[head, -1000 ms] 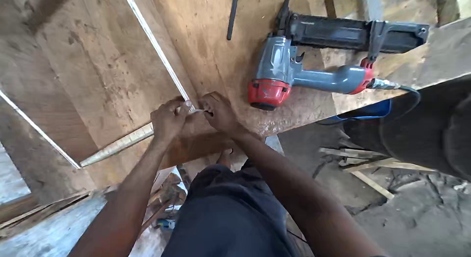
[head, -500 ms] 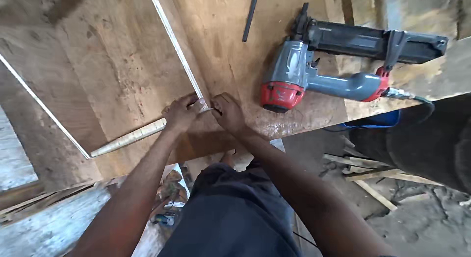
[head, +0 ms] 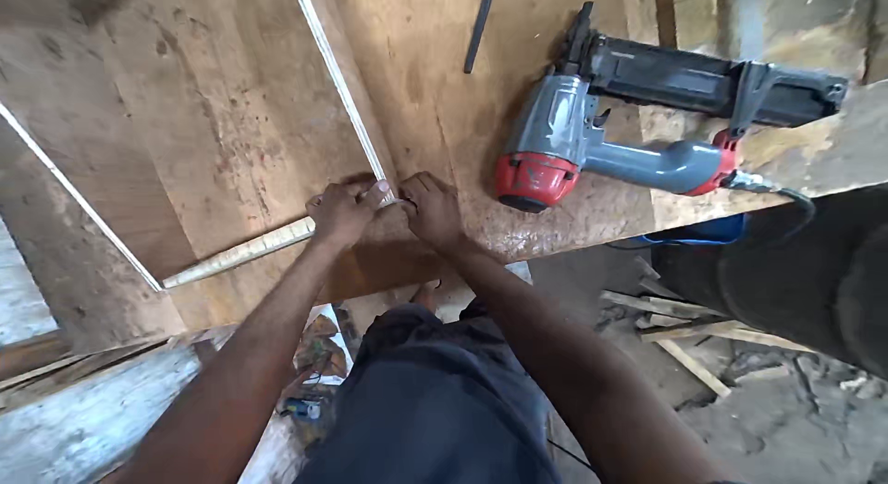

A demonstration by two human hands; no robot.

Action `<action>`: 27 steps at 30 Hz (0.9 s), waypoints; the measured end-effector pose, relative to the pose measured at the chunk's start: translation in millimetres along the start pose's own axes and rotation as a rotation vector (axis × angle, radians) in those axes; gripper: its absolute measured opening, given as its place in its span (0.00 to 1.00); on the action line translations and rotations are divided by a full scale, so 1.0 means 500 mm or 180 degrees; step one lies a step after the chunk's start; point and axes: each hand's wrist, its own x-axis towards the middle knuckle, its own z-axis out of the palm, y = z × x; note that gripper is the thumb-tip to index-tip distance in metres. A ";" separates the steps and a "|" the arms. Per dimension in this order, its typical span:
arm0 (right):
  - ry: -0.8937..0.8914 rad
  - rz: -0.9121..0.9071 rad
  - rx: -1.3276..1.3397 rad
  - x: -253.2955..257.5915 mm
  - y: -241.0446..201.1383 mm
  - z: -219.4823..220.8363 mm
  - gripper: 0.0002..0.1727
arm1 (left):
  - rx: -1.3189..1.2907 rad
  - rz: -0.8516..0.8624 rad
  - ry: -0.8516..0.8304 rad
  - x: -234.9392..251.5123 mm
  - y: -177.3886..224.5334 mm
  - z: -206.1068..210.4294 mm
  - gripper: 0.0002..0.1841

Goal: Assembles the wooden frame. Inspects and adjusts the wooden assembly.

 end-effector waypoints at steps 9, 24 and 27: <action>-0.0230 0.0009 0.0332 -0.061 -0.019 -0.180 0.21 | 0.0124 -0.0044 0.0085 -0.015 0.021 -0.006 0.35; -0.1365 0.1362 -0.1989 0.006 0.168 -0.489 0.42 | -0.0036 0.0140 0.0418 -0.010 0.005 0.017 0.31; -0.1724 0.0966 -0.1125 0.031 0.069 -0.607 0.21 | -0.0114 0.0191 0.0453 -0.011 0.008 0.016 0.32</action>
